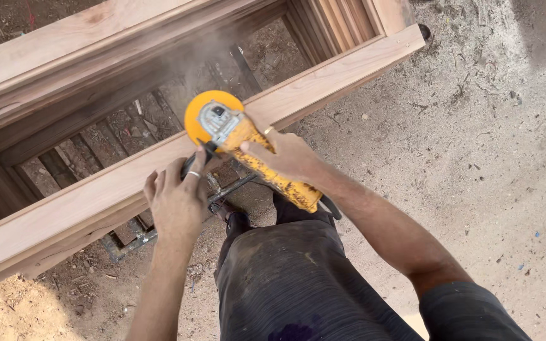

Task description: The person sands the surfaces of a wooden window frame using a power sander, moving the tool along the inner and outer edges of the frame.

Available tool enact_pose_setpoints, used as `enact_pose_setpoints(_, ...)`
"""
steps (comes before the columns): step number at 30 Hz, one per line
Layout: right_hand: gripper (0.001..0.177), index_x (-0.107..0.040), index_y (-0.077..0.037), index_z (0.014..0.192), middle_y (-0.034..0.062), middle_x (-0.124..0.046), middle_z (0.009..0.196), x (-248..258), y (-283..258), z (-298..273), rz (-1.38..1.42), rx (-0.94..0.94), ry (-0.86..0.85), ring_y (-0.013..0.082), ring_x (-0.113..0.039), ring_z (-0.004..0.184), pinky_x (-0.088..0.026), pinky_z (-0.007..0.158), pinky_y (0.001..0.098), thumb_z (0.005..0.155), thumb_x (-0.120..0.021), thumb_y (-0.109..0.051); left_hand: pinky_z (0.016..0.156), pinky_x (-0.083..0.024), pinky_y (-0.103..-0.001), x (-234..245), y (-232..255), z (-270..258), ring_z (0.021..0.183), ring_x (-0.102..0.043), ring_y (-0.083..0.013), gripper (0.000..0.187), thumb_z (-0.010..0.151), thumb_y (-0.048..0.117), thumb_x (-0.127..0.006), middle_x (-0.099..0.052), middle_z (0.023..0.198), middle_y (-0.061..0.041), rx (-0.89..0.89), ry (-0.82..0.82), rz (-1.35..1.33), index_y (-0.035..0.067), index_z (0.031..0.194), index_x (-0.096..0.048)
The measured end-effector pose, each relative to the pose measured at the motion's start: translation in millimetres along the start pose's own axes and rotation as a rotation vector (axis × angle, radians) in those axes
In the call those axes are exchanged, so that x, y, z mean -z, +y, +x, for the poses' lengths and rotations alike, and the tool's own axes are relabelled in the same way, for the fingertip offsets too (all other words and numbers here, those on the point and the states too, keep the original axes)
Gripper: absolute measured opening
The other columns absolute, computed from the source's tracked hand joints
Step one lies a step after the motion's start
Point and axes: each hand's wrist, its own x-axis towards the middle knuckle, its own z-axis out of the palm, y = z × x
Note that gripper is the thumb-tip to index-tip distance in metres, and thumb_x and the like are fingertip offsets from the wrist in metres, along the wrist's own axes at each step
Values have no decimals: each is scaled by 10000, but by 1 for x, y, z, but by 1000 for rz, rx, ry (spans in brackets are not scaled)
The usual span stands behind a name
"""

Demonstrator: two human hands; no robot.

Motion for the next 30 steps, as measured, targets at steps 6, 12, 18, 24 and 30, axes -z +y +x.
enact_pose_setpoints(6,821,-142,-275,1653,161,-750,1127,105,97,-28,113,-139,124,231,-765,842,-651,758,421,966,-469,-584,1128,-345,-613,-31,137,79,1142,-622,-327,612,910,151,-678,-615,1221,-135,-91,-18,-122,299,1492,-559)
enact_pose_setpoints(12,780,-150,-229,1669,175,-726,1167,168,168,-37,169,-227,179,215,-735,842,-640,747,409,997,-459,-479,1148,-317,-629,-62,224,121,1203,-596,-305,715,879,124,-656,-587,1200,-139,-112,-103,-133,286,1547,-458)
enact_pose_setpoints(18,748,-200,-184,1685,140,-696,1207,214,222,-49,316,-137,240,138,-677,885,-595,732,330,1045,-506,-419,1150,-300,-650,-93,287,160,1209,-575,-341,665,935,160,-624,-565,1192,-170,-166,-166,-135,278,1556,-417)
enact_pose_setpoints(24,679,-337,-128,1644,95,-679,1158,240,267,-89,527,-188,393,115,-659,846,-578,698,298,1051,-544,-386,1064,-457,-562,-128,345,190,1153,-609,-341,644,979,179,-602,-559,1205,-181,-381,-232,-212,251,1587,-402)
enact_pose_setpoints(30,481,-549,-91,1431,76,-676,1026,214,288,-180,605,-344,558,126,-648,785,-561,632,299,1028,-604,-347,860,-577,-468,-148,401,172,1066,-662,-311,582,971,213,-606,-581,1138,-169,-607,-245,-278,332,1522,-463)
